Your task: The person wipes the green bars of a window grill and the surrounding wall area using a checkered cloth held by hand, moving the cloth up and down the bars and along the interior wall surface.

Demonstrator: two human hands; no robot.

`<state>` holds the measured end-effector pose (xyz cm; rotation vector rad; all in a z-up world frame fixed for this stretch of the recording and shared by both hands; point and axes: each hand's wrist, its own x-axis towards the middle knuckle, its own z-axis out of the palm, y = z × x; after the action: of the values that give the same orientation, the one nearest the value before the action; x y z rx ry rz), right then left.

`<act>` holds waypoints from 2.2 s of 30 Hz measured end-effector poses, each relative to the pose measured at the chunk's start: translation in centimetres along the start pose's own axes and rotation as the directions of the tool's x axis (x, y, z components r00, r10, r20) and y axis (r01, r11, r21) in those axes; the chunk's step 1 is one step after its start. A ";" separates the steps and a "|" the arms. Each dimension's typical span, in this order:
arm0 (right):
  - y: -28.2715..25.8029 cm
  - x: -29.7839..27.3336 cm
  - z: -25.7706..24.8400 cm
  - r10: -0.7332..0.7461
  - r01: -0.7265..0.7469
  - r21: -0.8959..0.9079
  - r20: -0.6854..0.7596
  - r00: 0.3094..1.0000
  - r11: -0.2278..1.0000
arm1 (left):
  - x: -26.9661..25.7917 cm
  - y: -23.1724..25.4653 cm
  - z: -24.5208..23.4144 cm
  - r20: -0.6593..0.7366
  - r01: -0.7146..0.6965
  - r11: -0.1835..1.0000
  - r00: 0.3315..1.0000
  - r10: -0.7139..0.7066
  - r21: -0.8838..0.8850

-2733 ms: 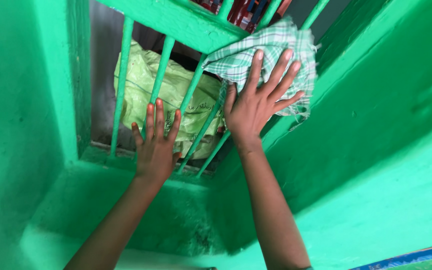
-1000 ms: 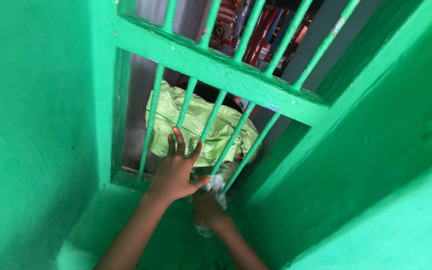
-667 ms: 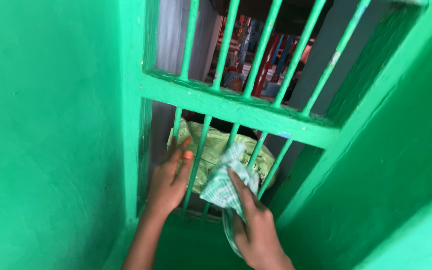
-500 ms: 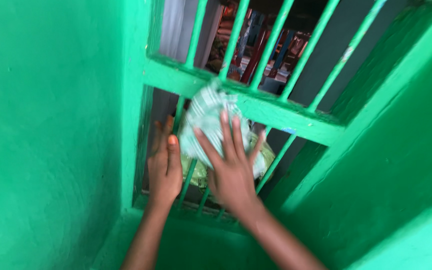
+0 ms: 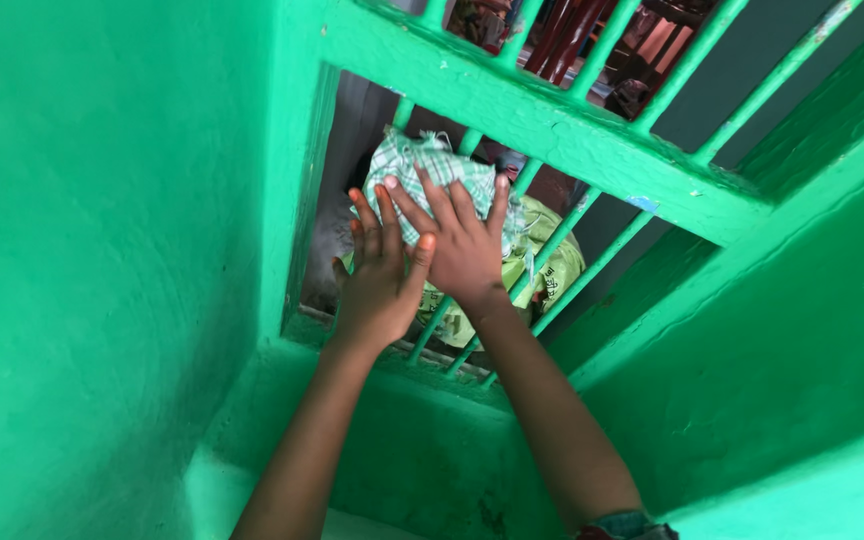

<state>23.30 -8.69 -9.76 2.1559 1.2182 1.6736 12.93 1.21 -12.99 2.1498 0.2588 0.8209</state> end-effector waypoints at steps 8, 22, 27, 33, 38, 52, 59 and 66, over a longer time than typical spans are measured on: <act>-2.5 -2.8 1.7 0.042 -0.042 0.118 0.003 0.999 0.992 | -0.6 -2.2 2.4 0.044 0.032 0.979 0.998 -0.042 0.202; -5.2 -5.9 3.1 0.035 -0.064 0.201 0.143 0.989 0.977 | -2.0 -5.5 5.1 0.020 0.035 0.879 0.999 -0.051 0.476; -6.4 -7.4 3.7 0.038 -0.057 0.112 0.169 0.985 0.992 | -2.8 -4.7 4.8 0.004 0.071 0.842 0.996 -0.087 0.535; -8.7 -11.4 3.8 -0.003 -0.053 0.266 0.205 0.979 0.963 | -1.5 -3.5 3.3 0.447 0.229 0.829 0.753 -0.482 0.510; -12.7 -17.1 5.7 -0.214 0.045 0.332 0.493 0.843 0.942 | -2.2 -6.4 4.3 0.558 0.278 0.772 0.558 -0.614 0.571; -10.6 -22.0 -1.9 -0.133 -0.479 0.754 0.587 0.799 0.449 | -1.7 -9.8 8.7 0.545 0.225 0.801 0.629 -0.554 0.555; -6.3 -23.7 -1.6 -0.035 -0.486 0.854 0.500 0.865 0.187 | -2.2 -8.4 8.8 0.563 0.134 0.813 0.657 -0.501 0.567; -3.2 -23.0 -2.7 0.623 -0.357 0.920 0.184 0.761 0.164 | -2.4 -4.6 7.6 0.484 -0.005 0.899 0.844 -0.232 0.439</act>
<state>18.30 -22.96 -27.66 3.4665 2.0994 1.6210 16.31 -1.46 -21.07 2.6420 0.2965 0.0684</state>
